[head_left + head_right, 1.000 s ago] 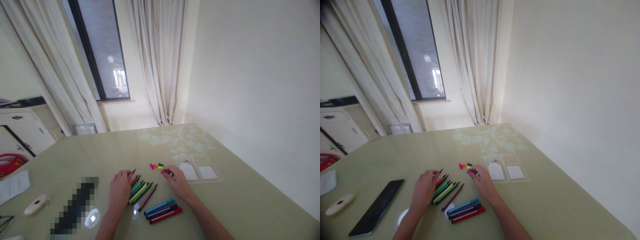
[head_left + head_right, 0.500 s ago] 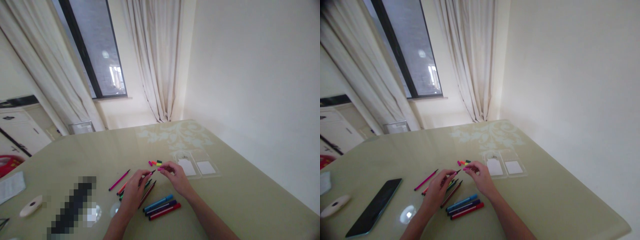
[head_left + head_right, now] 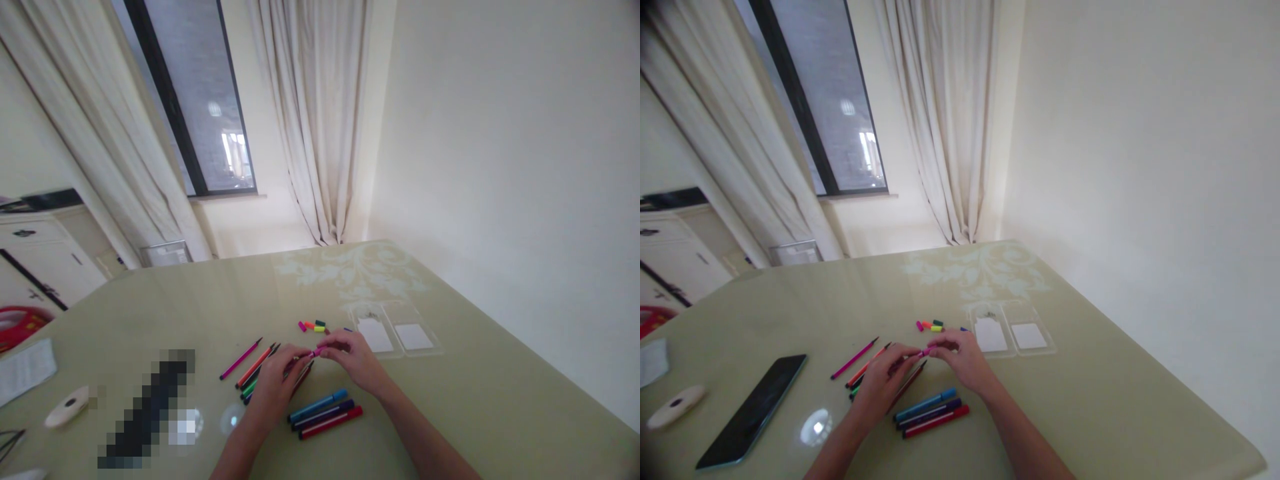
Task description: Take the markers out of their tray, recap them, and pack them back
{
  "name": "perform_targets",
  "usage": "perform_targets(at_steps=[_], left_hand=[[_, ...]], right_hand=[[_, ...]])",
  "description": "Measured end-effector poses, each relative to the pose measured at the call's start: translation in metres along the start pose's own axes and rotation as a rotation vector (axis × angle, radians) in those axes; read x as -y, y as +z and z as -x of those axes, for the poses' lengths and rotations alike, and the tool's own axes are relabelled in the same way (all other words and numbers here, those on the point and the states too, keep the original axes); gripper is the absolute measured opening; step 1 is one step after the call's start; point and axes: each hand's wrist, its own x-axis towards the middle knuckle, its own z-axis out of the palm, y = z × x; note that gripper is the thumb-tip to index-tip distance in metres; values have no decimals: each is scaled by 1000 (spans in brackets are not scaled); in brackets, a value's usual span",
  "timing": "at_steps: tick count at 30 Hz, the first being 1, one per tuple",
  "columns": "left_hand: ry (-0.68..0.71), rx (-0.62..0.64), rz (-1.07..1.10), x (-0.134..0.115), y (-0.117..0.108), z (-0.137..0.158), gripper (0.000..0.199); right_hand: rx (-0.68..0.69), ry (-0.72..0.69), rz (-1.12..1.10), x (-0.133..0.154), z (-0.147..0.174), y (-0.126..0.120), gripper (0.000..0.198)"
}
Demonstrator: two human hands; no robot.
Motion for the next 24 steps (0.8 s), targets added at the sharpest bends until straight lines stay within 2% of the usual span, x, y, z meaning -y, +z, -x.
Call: perform_targets(at_steps=[10, 14, 17, 20, 24], left_hand=[[-54, 11, 34, -9, 4, 0, 31], [-66, 49, -10, -12, 4, -1, 30], [-38, 103, -152, -16, 6, 2, 27], [11, 173, -281, -21, 12, 6, 18], [53, 251, -348, -25, 20, 10, 10]], right_hand=[[41, 48, -88, -7, 0, -1, 20], [101, 72, -13, -10, -1, -7, 22], [59, 14, 170, -15, -5, -9, 29], [-39, -92, 506, -22, -11, -4, 31], [3, -121, 908, -29, -15, 6, 35]])
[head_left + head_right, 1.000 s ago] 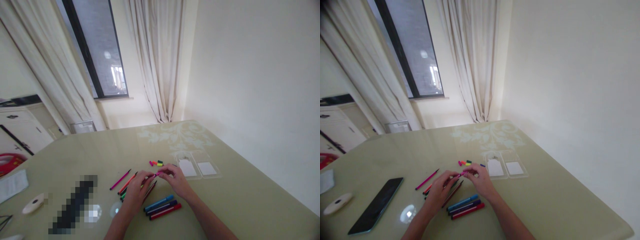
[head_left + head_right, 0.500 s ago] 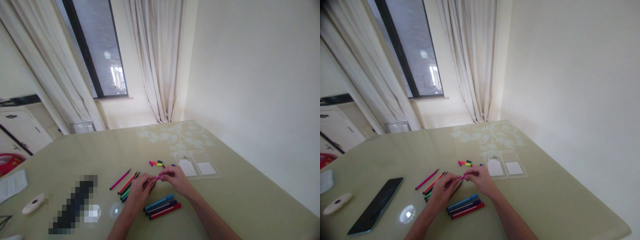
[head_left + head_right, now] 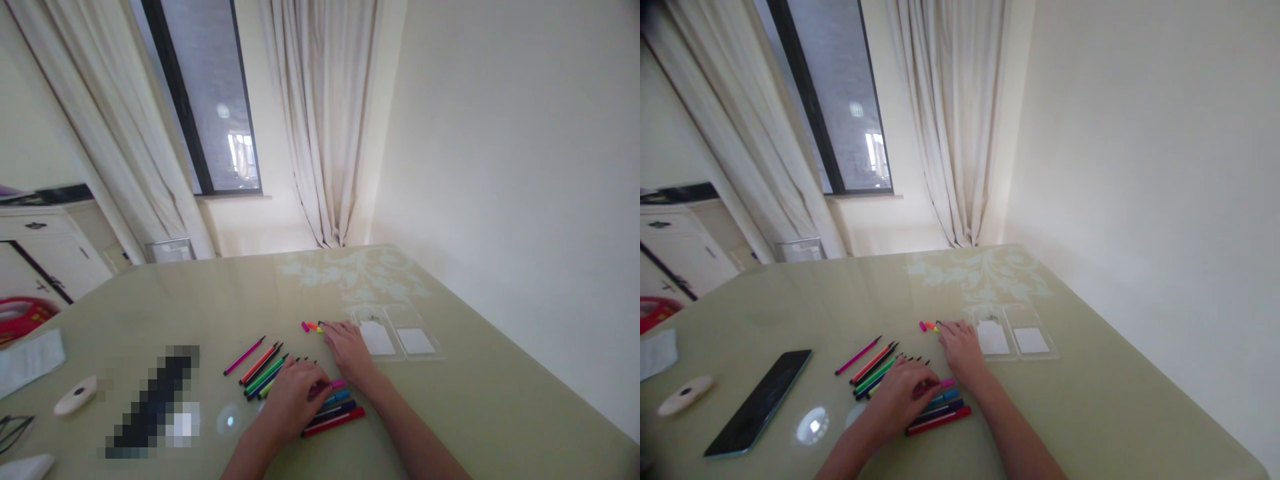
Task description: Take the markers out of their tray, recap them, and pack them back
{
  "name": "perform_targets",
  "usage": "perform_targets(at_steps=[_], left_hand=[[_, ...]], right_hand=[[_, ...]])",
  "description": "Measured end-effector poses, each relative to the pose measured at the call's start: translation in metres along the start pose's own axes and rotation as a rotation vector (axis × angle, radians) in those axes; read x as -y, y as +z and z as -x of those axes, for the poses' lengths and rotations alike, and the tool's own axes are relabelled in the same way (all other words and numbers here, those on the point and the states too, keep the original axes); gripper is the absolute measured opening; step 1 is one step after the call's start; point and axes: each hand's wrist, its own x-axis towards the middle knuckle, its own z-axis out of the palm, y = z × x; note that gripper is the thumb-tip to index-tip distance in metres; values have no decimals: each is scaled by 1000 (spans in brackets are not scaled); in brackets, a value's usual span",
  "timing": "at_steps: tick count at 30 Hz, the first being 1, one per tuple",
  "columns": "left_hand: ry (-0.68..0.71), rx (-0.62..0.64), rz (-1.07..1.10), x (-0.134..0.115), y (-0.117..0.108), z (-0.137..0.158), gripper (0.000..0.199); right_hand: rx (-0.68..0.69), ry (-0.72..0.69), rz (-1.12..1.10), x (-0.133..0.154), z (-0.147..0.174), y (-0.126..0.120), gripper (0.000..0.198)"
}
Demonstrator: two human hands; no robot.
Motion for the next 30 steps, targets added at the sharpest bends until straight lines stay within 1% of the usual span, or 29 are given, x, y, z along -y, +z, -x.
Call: perform_targets(at_steps=[3, 8, 11, 14, 15, 17, 21, 23, 26, 28, 30], left_hand=[[11, 34, -31, -3, 2, 0, 11], [28, 48, -11, -6, -1, -1, 14], [-33, -18, 45, 4, -8, -3, 17], [-174, -144, 50, 22, -20, -4, 19], [-219, -168, 31, 27, -24, -4, 18], [-289, -164, -15, 37, -32, -2, 15], [-356, -69, -85, 45, -39, 3, 8], [-365, -36, -107, 45, -39, 4, 8], [-369, -21, -146, 43, -36, 4, 9], [-357, -33, -170, 40, -33, 3, 11], [-320, -78, -164, 38, -31, 2, 14]], right_hand=[[31, 0, 108, 1, 0, 3, 34], [19, 11, 108, 0, 0, 2, 18], [-6, 10, 82, -1, 2, 2, 13], [-25, 15, 44, 0, 3, 2, 13], [-35, 20, 25, 1, 4, 1, 13], [-57, 34, -30, 2, 4, 0, 12], [-75, 65, -185, 4, 6, -6, 10], [-80, 68, -262, 5, 8, -9, 11], [-114, 53, -396, 7, 11, -13, 18], [-140, 54, -484, 9, 13, -16, 23], [-149, 68, -551, 12, 13, -18, 25]])
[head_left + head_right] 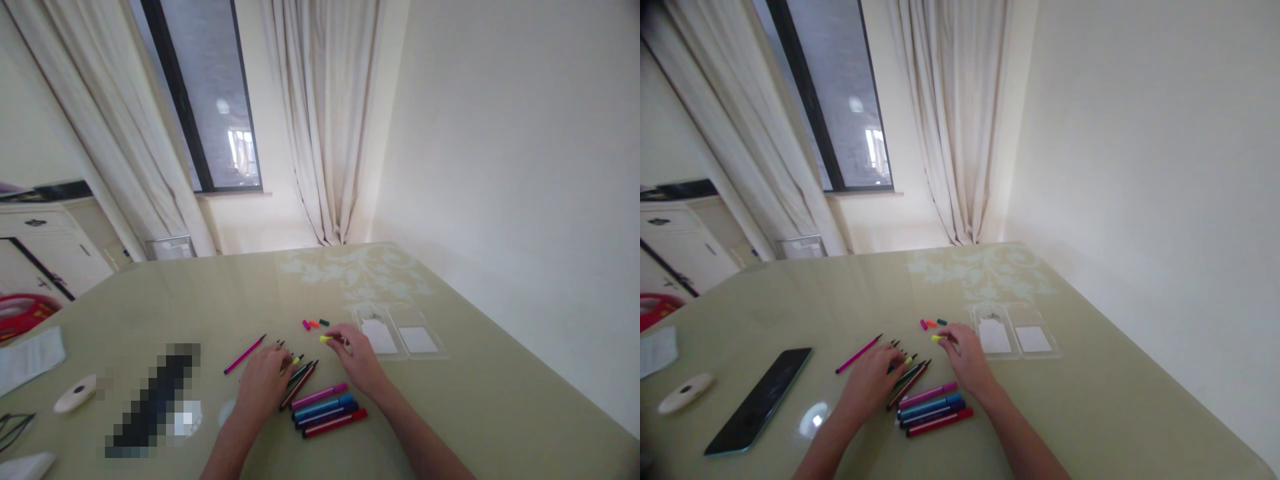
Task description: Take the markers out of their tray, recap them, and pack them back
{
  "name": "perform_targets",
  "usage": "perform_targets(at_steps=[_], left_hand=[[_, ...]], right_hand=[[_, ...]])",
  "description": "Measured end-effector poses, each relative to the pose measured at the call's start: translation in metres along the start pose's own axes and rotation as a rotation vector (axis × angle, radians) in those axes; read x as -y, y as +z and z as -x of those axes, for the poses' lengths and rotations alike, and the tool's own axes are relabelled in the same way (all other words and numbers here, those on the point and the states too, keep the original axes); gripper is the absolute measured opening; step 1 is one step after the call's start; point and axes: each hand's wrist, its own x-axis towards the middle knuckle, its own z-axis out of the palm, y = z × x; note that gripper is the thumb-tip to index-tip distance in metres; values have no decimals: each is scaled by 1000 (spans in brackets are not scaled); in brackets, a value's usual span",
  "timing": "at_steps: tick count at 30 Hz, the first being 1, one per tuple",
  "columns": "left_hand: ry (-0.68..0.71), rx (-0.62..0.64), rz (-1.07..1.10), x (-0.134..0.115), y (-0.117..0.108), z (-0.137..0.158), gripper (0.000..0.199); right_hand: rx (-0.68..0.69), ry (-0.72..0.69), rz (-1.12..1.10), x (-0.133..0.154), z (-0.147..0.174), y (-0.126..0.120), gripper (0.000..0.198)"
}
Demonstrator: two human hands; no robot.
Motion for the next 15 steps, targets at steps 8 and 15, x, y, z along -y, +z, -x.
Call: perform_targets(at_steps=[8, 15], left_hand=[[120, -86, 355, -10, 6, -1, 23], [150, -103, 413, -10, 10, -1, 24]], right_hand=[[0, 1, -123, 11, 0, -3, 22], [18, -29, -113, 14, 1, -4, 19]])
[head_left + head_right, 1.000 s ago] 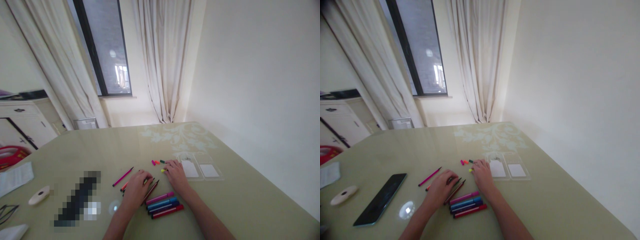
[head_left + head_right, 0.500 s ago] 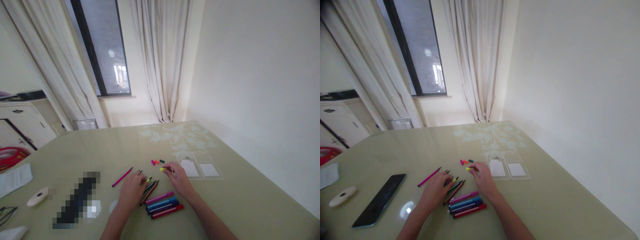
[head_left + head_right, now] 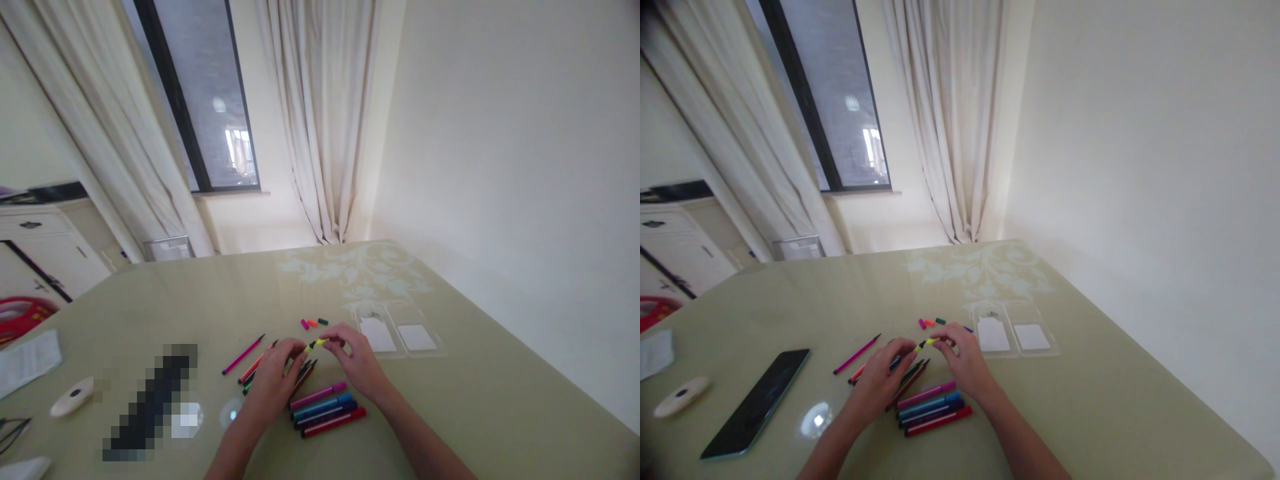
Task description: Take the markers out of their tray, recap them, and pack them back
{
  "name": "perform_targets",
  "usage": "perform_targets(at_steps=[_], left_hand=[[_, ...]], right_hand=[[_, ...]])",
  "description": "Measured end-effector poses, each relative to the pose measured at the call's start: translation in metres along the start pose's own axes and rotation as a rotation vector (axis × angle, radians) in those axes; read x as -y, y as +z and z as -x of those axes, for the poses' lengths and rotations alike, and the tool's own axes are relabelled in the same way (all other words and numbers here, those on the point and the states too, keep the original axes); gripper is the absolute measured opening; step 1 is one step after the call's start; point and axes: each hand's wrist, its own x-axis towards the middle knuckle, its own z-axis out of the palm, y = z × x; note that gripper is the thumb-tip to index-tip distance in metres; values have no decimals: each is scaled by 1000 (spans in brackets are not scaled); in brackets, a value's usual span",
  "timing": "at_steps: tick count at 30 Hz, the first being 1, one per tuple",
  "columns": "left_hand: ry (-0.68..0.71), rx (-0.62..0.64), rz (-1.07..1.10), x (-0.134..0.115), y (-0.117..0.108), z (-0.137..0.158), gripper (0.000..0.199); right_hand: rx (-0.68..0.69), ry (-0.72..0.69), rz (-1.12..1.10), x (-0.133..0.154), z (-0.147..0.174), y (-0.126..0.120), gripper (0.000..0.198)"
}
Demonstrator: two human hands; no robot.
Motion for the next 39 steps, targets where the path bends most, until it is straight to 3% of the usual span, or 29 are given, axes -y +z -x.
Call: perform_targets(at_steps=[6, 11, 19, 24, 31, 35, 39], left_hand=[[-8, 0, 7, -3, -3, -1, 22], [41, 9, 52, -7, -2, -1, 26], [28, -15, 76, -14, 6, 1, 23], [27, 46, 3, -14, 9, 1, 22], [98, 219, -202, -21, 21, 9, 13], [136, 258, -206, -20, 20, 10, 15], [70, 223, -167, -13, 9, 2, 24]], right_hand=[[-35, 19, -31, 0, 0, -1, 20], [65, 8, -38, 0, 0, -3, 19], [63, 121, -98, -4, 2, 0, 11], [166, 182, -87, -9, 0, -5, 11], [60, 65, 358, -19, -20, 8, 14], [126, 29, 681, -27, -47, 28, 14], [249, 18, 851, -27, -63, 40, 15]])
